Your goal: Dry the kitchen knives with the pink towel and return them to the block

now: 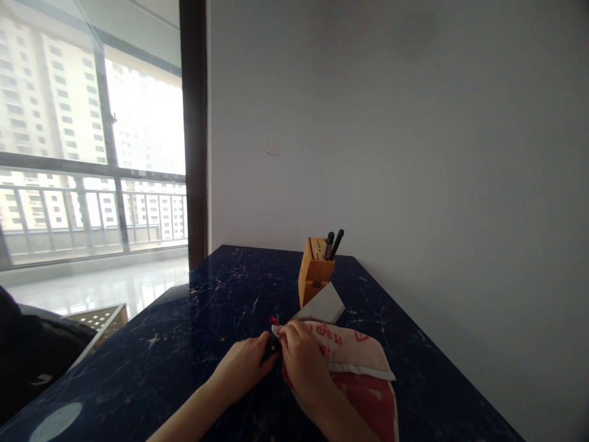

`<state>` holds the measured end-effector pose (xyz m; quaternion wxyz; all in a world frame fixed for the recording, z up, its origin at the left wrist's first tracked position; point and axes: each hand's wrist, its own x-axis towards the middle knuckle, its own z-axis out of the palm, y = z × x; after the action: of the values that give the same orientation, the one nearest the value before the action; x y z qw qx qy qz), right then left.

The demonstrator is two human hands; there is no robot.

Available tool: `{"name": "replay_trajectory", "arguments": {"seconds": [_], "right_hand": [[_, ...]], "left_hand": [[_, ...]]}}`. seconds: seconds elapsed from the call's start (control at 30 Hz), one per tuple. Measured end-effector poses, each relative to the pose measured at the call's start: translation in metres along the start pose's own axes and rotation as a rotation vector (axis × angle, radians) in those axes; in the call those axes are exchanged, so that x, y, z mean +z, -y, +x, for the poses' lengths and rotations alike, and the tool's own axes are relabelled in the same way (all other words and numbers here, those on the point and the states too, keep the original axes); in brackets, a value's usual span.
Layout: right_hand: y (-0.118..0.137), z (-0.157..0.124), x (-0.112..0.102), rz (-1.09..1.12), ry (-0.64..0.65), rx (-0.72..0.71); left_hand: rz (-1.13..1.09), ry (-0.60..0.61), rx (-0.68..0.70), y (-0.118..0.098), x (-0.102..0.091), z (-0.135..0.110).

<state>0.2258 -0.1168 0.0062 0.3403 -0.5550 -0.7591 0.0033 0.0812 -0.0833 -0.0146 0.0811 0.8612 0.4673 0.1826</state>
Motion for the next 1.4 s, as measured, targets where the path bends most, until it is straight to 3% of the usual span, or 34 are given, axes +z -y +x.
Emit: {"name": "replay_trajectory", "arguments": {"seconds": [0.2, 0.4, 0.6, 0.77, 1.0, 1.2, 1.4], "right_hand": [[0.0007, -0.0021, -0.0035, -0.061, 0.080, 0.093], [-0.0005, -0.0021, -0.0001, -0.024, 0.035, 0.045], [-0.0026, -0.0027, -0.0007, -0.156, 0.126, 0.095], [0.0000, 0.0000, 0.0009, -0.115, 0.056, 0.054], [-0.0028, -0.0045, 0.0012, -0.165, 0.091, 0.055], [-0.0005, -0.0028, 0.0051, -0.088, -0.009, -0.004], [-0.0008, -0.0031, 0.0030, -0.128, 0.061, 0.050]], "left_hand": [[0.028, -0.008, 0.002, 0.0031, 0.0032, 0.0010], [0.014, 0.012, -0.014, 0.0022, 0.0015, 0.0019], [0.036, 0.006, -0.018, 0.0041, 0.0040, 0.0030], [0.024, 0.012, -0.011, 0.0034, 0.0035, 0.0018], [0.039, 0.012, -0.022, 0.0019, 0.0005, 0.0021], [0.044, 0.027, -0.028, -0.0005, -0.0014, 0.0014], [0.046, 0.032, -0.042, 0.0004, -0.0006, 0.0020]]}}
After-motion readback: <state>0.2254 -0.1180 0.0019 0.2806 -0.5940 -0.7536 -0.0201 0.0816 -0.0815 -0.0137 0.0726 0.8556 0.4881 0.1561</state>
